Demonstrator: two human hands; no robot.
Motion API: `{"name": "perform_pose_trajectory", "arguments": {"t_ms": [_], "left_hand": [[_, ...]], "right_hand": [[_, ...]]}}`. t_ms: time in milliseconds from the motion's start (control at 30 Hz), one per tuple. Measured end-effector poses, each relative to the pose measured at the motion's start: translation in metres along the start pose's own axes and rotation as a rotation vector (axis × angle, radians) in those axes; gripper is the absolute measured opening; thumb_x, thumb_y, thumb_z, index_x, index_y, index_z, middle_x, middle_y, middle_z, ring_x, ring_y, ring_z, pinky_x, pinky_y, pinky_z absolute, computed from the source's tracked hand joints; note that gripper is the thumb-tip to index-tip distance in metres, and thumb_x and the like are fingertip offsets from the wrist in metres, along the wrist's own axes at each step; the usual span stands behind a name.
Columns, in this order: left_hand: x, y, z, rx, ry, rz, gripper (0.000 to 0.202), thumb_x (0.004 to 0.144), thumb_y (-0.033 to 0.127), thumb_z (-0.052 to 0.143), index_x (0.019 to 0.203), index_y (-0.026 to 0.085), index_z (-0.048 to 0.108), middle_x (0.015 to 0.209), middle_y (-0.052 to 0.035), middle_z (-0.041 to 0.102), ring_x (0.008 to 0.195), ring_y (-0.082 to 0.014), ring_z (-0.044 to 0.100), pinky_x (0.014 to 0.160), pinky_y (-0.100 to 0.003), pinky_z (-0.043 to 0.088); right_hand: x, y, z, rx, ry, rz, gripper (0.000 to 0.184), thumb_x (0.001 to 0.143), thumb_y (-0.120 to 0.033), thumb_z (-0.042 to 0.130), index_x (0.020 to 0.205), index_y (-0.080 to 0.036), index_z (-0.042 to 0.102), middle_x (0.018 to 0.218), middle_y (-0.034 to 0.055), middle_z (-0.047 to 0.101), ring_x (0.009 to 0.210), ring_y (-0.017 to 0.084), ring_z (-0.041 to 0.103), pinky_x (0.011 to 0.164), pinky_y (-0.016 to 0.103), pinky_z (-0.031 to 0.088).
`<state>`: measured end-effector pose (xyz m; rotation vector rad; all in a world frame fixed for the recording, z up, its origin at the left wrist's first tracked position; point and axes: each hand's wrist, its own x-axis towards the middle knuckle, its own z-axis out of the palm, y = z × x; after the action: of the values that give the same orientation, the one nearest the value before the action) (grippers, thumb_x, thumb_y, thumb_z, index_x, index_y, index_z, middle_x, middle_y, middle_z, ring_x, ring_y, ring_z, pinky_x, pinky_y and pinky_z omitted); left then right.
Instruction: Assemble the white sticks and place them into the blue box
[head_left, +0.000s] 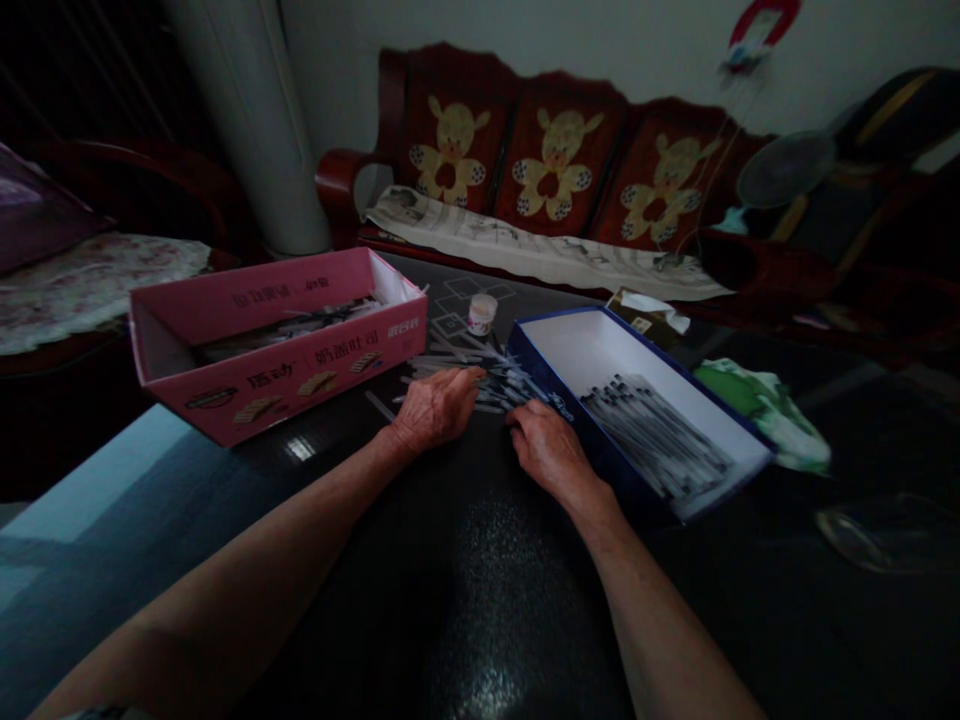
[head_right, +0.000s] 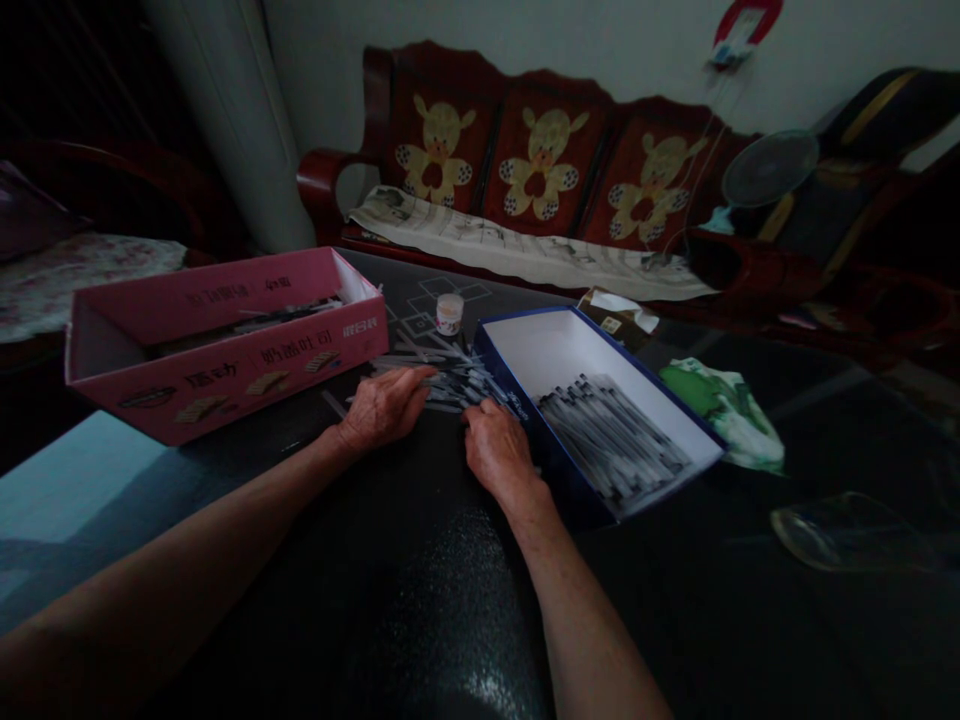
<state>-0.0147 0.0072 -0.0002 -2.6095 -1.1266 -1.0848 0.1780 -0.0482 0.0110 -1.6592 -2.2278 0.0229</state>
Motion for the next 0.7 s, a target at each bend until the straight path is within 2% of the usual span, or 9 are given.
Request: {"name": "perform_pose_trajectory", "arguments": {"t_ms": [167,300,433,700], "left_hand": [[-0.001,0.0,0.003,-0.038,-0.006,0.04,0.027,0.094,0.024,0.042,0.107,0.012,0.061,0.085,-0.0089,0.068,0.078,-0.0177,0.066,0.071,-0.029,0.054],[-0.003,0.001,0.002,-0.061,-0.022,0.088,0.028,0.094,0.025,0.042,0.108,0.012,0.061,0.086,-0.0089,0.068,0.08,-0.0185,0.066,0.072,-0.031,0.055],[-0.004,0.002,0.004,-0.061,-0.065,0.121,0.031,0.094,0.026,0.042,0.113,0.012,0.061,0.087,-0.0091,0.068,0.079,-0.018,0.066,0.07,-0.03,0.055],[-0.005,0.004,0.004,-0.03,-0.092,0.122,0.03,0.094,0.026,0.042,0.113,0.014,0.061,0.085,-0.0074,0.066,0.077,-0.0183,0.065,0.068,-0.03,0.054]], "right_hand": [[0.007,-0.004,0.004,0.34,0.242,0.085,0.016,0.08,-0.014,0.054,0.089,-0.019,0.066,0.083,0.0044,0.071,0.076,0.018,0.066,0.074,0.03,0.051],[0.008,-0.008,0.009,0.539,0.325,0.16,0.016,0.079,-0.021,0.056,0.091,-0.019,0.067,0.081,0.0038,0.071,0.072,0.018,0.066,0.07,0.029,0.052],[0.008,-0.01,0.011,0.573,0.364,0.164,0.018,0.081,-0.023,0.055,0.092,-0.02,0.067,0.087,0.0047,0.072,0.076,0.018,0.067,0.073,0.031,0.053],[0.008,-0.012,0.009,0.507,0.375,0.095,0.016,0.08,-0.019,0.054,0.091,-0.02,0.067,0.086,0.0043,0.07,0.077,0.018,0.066,0.073,0.03,0.052]]}}
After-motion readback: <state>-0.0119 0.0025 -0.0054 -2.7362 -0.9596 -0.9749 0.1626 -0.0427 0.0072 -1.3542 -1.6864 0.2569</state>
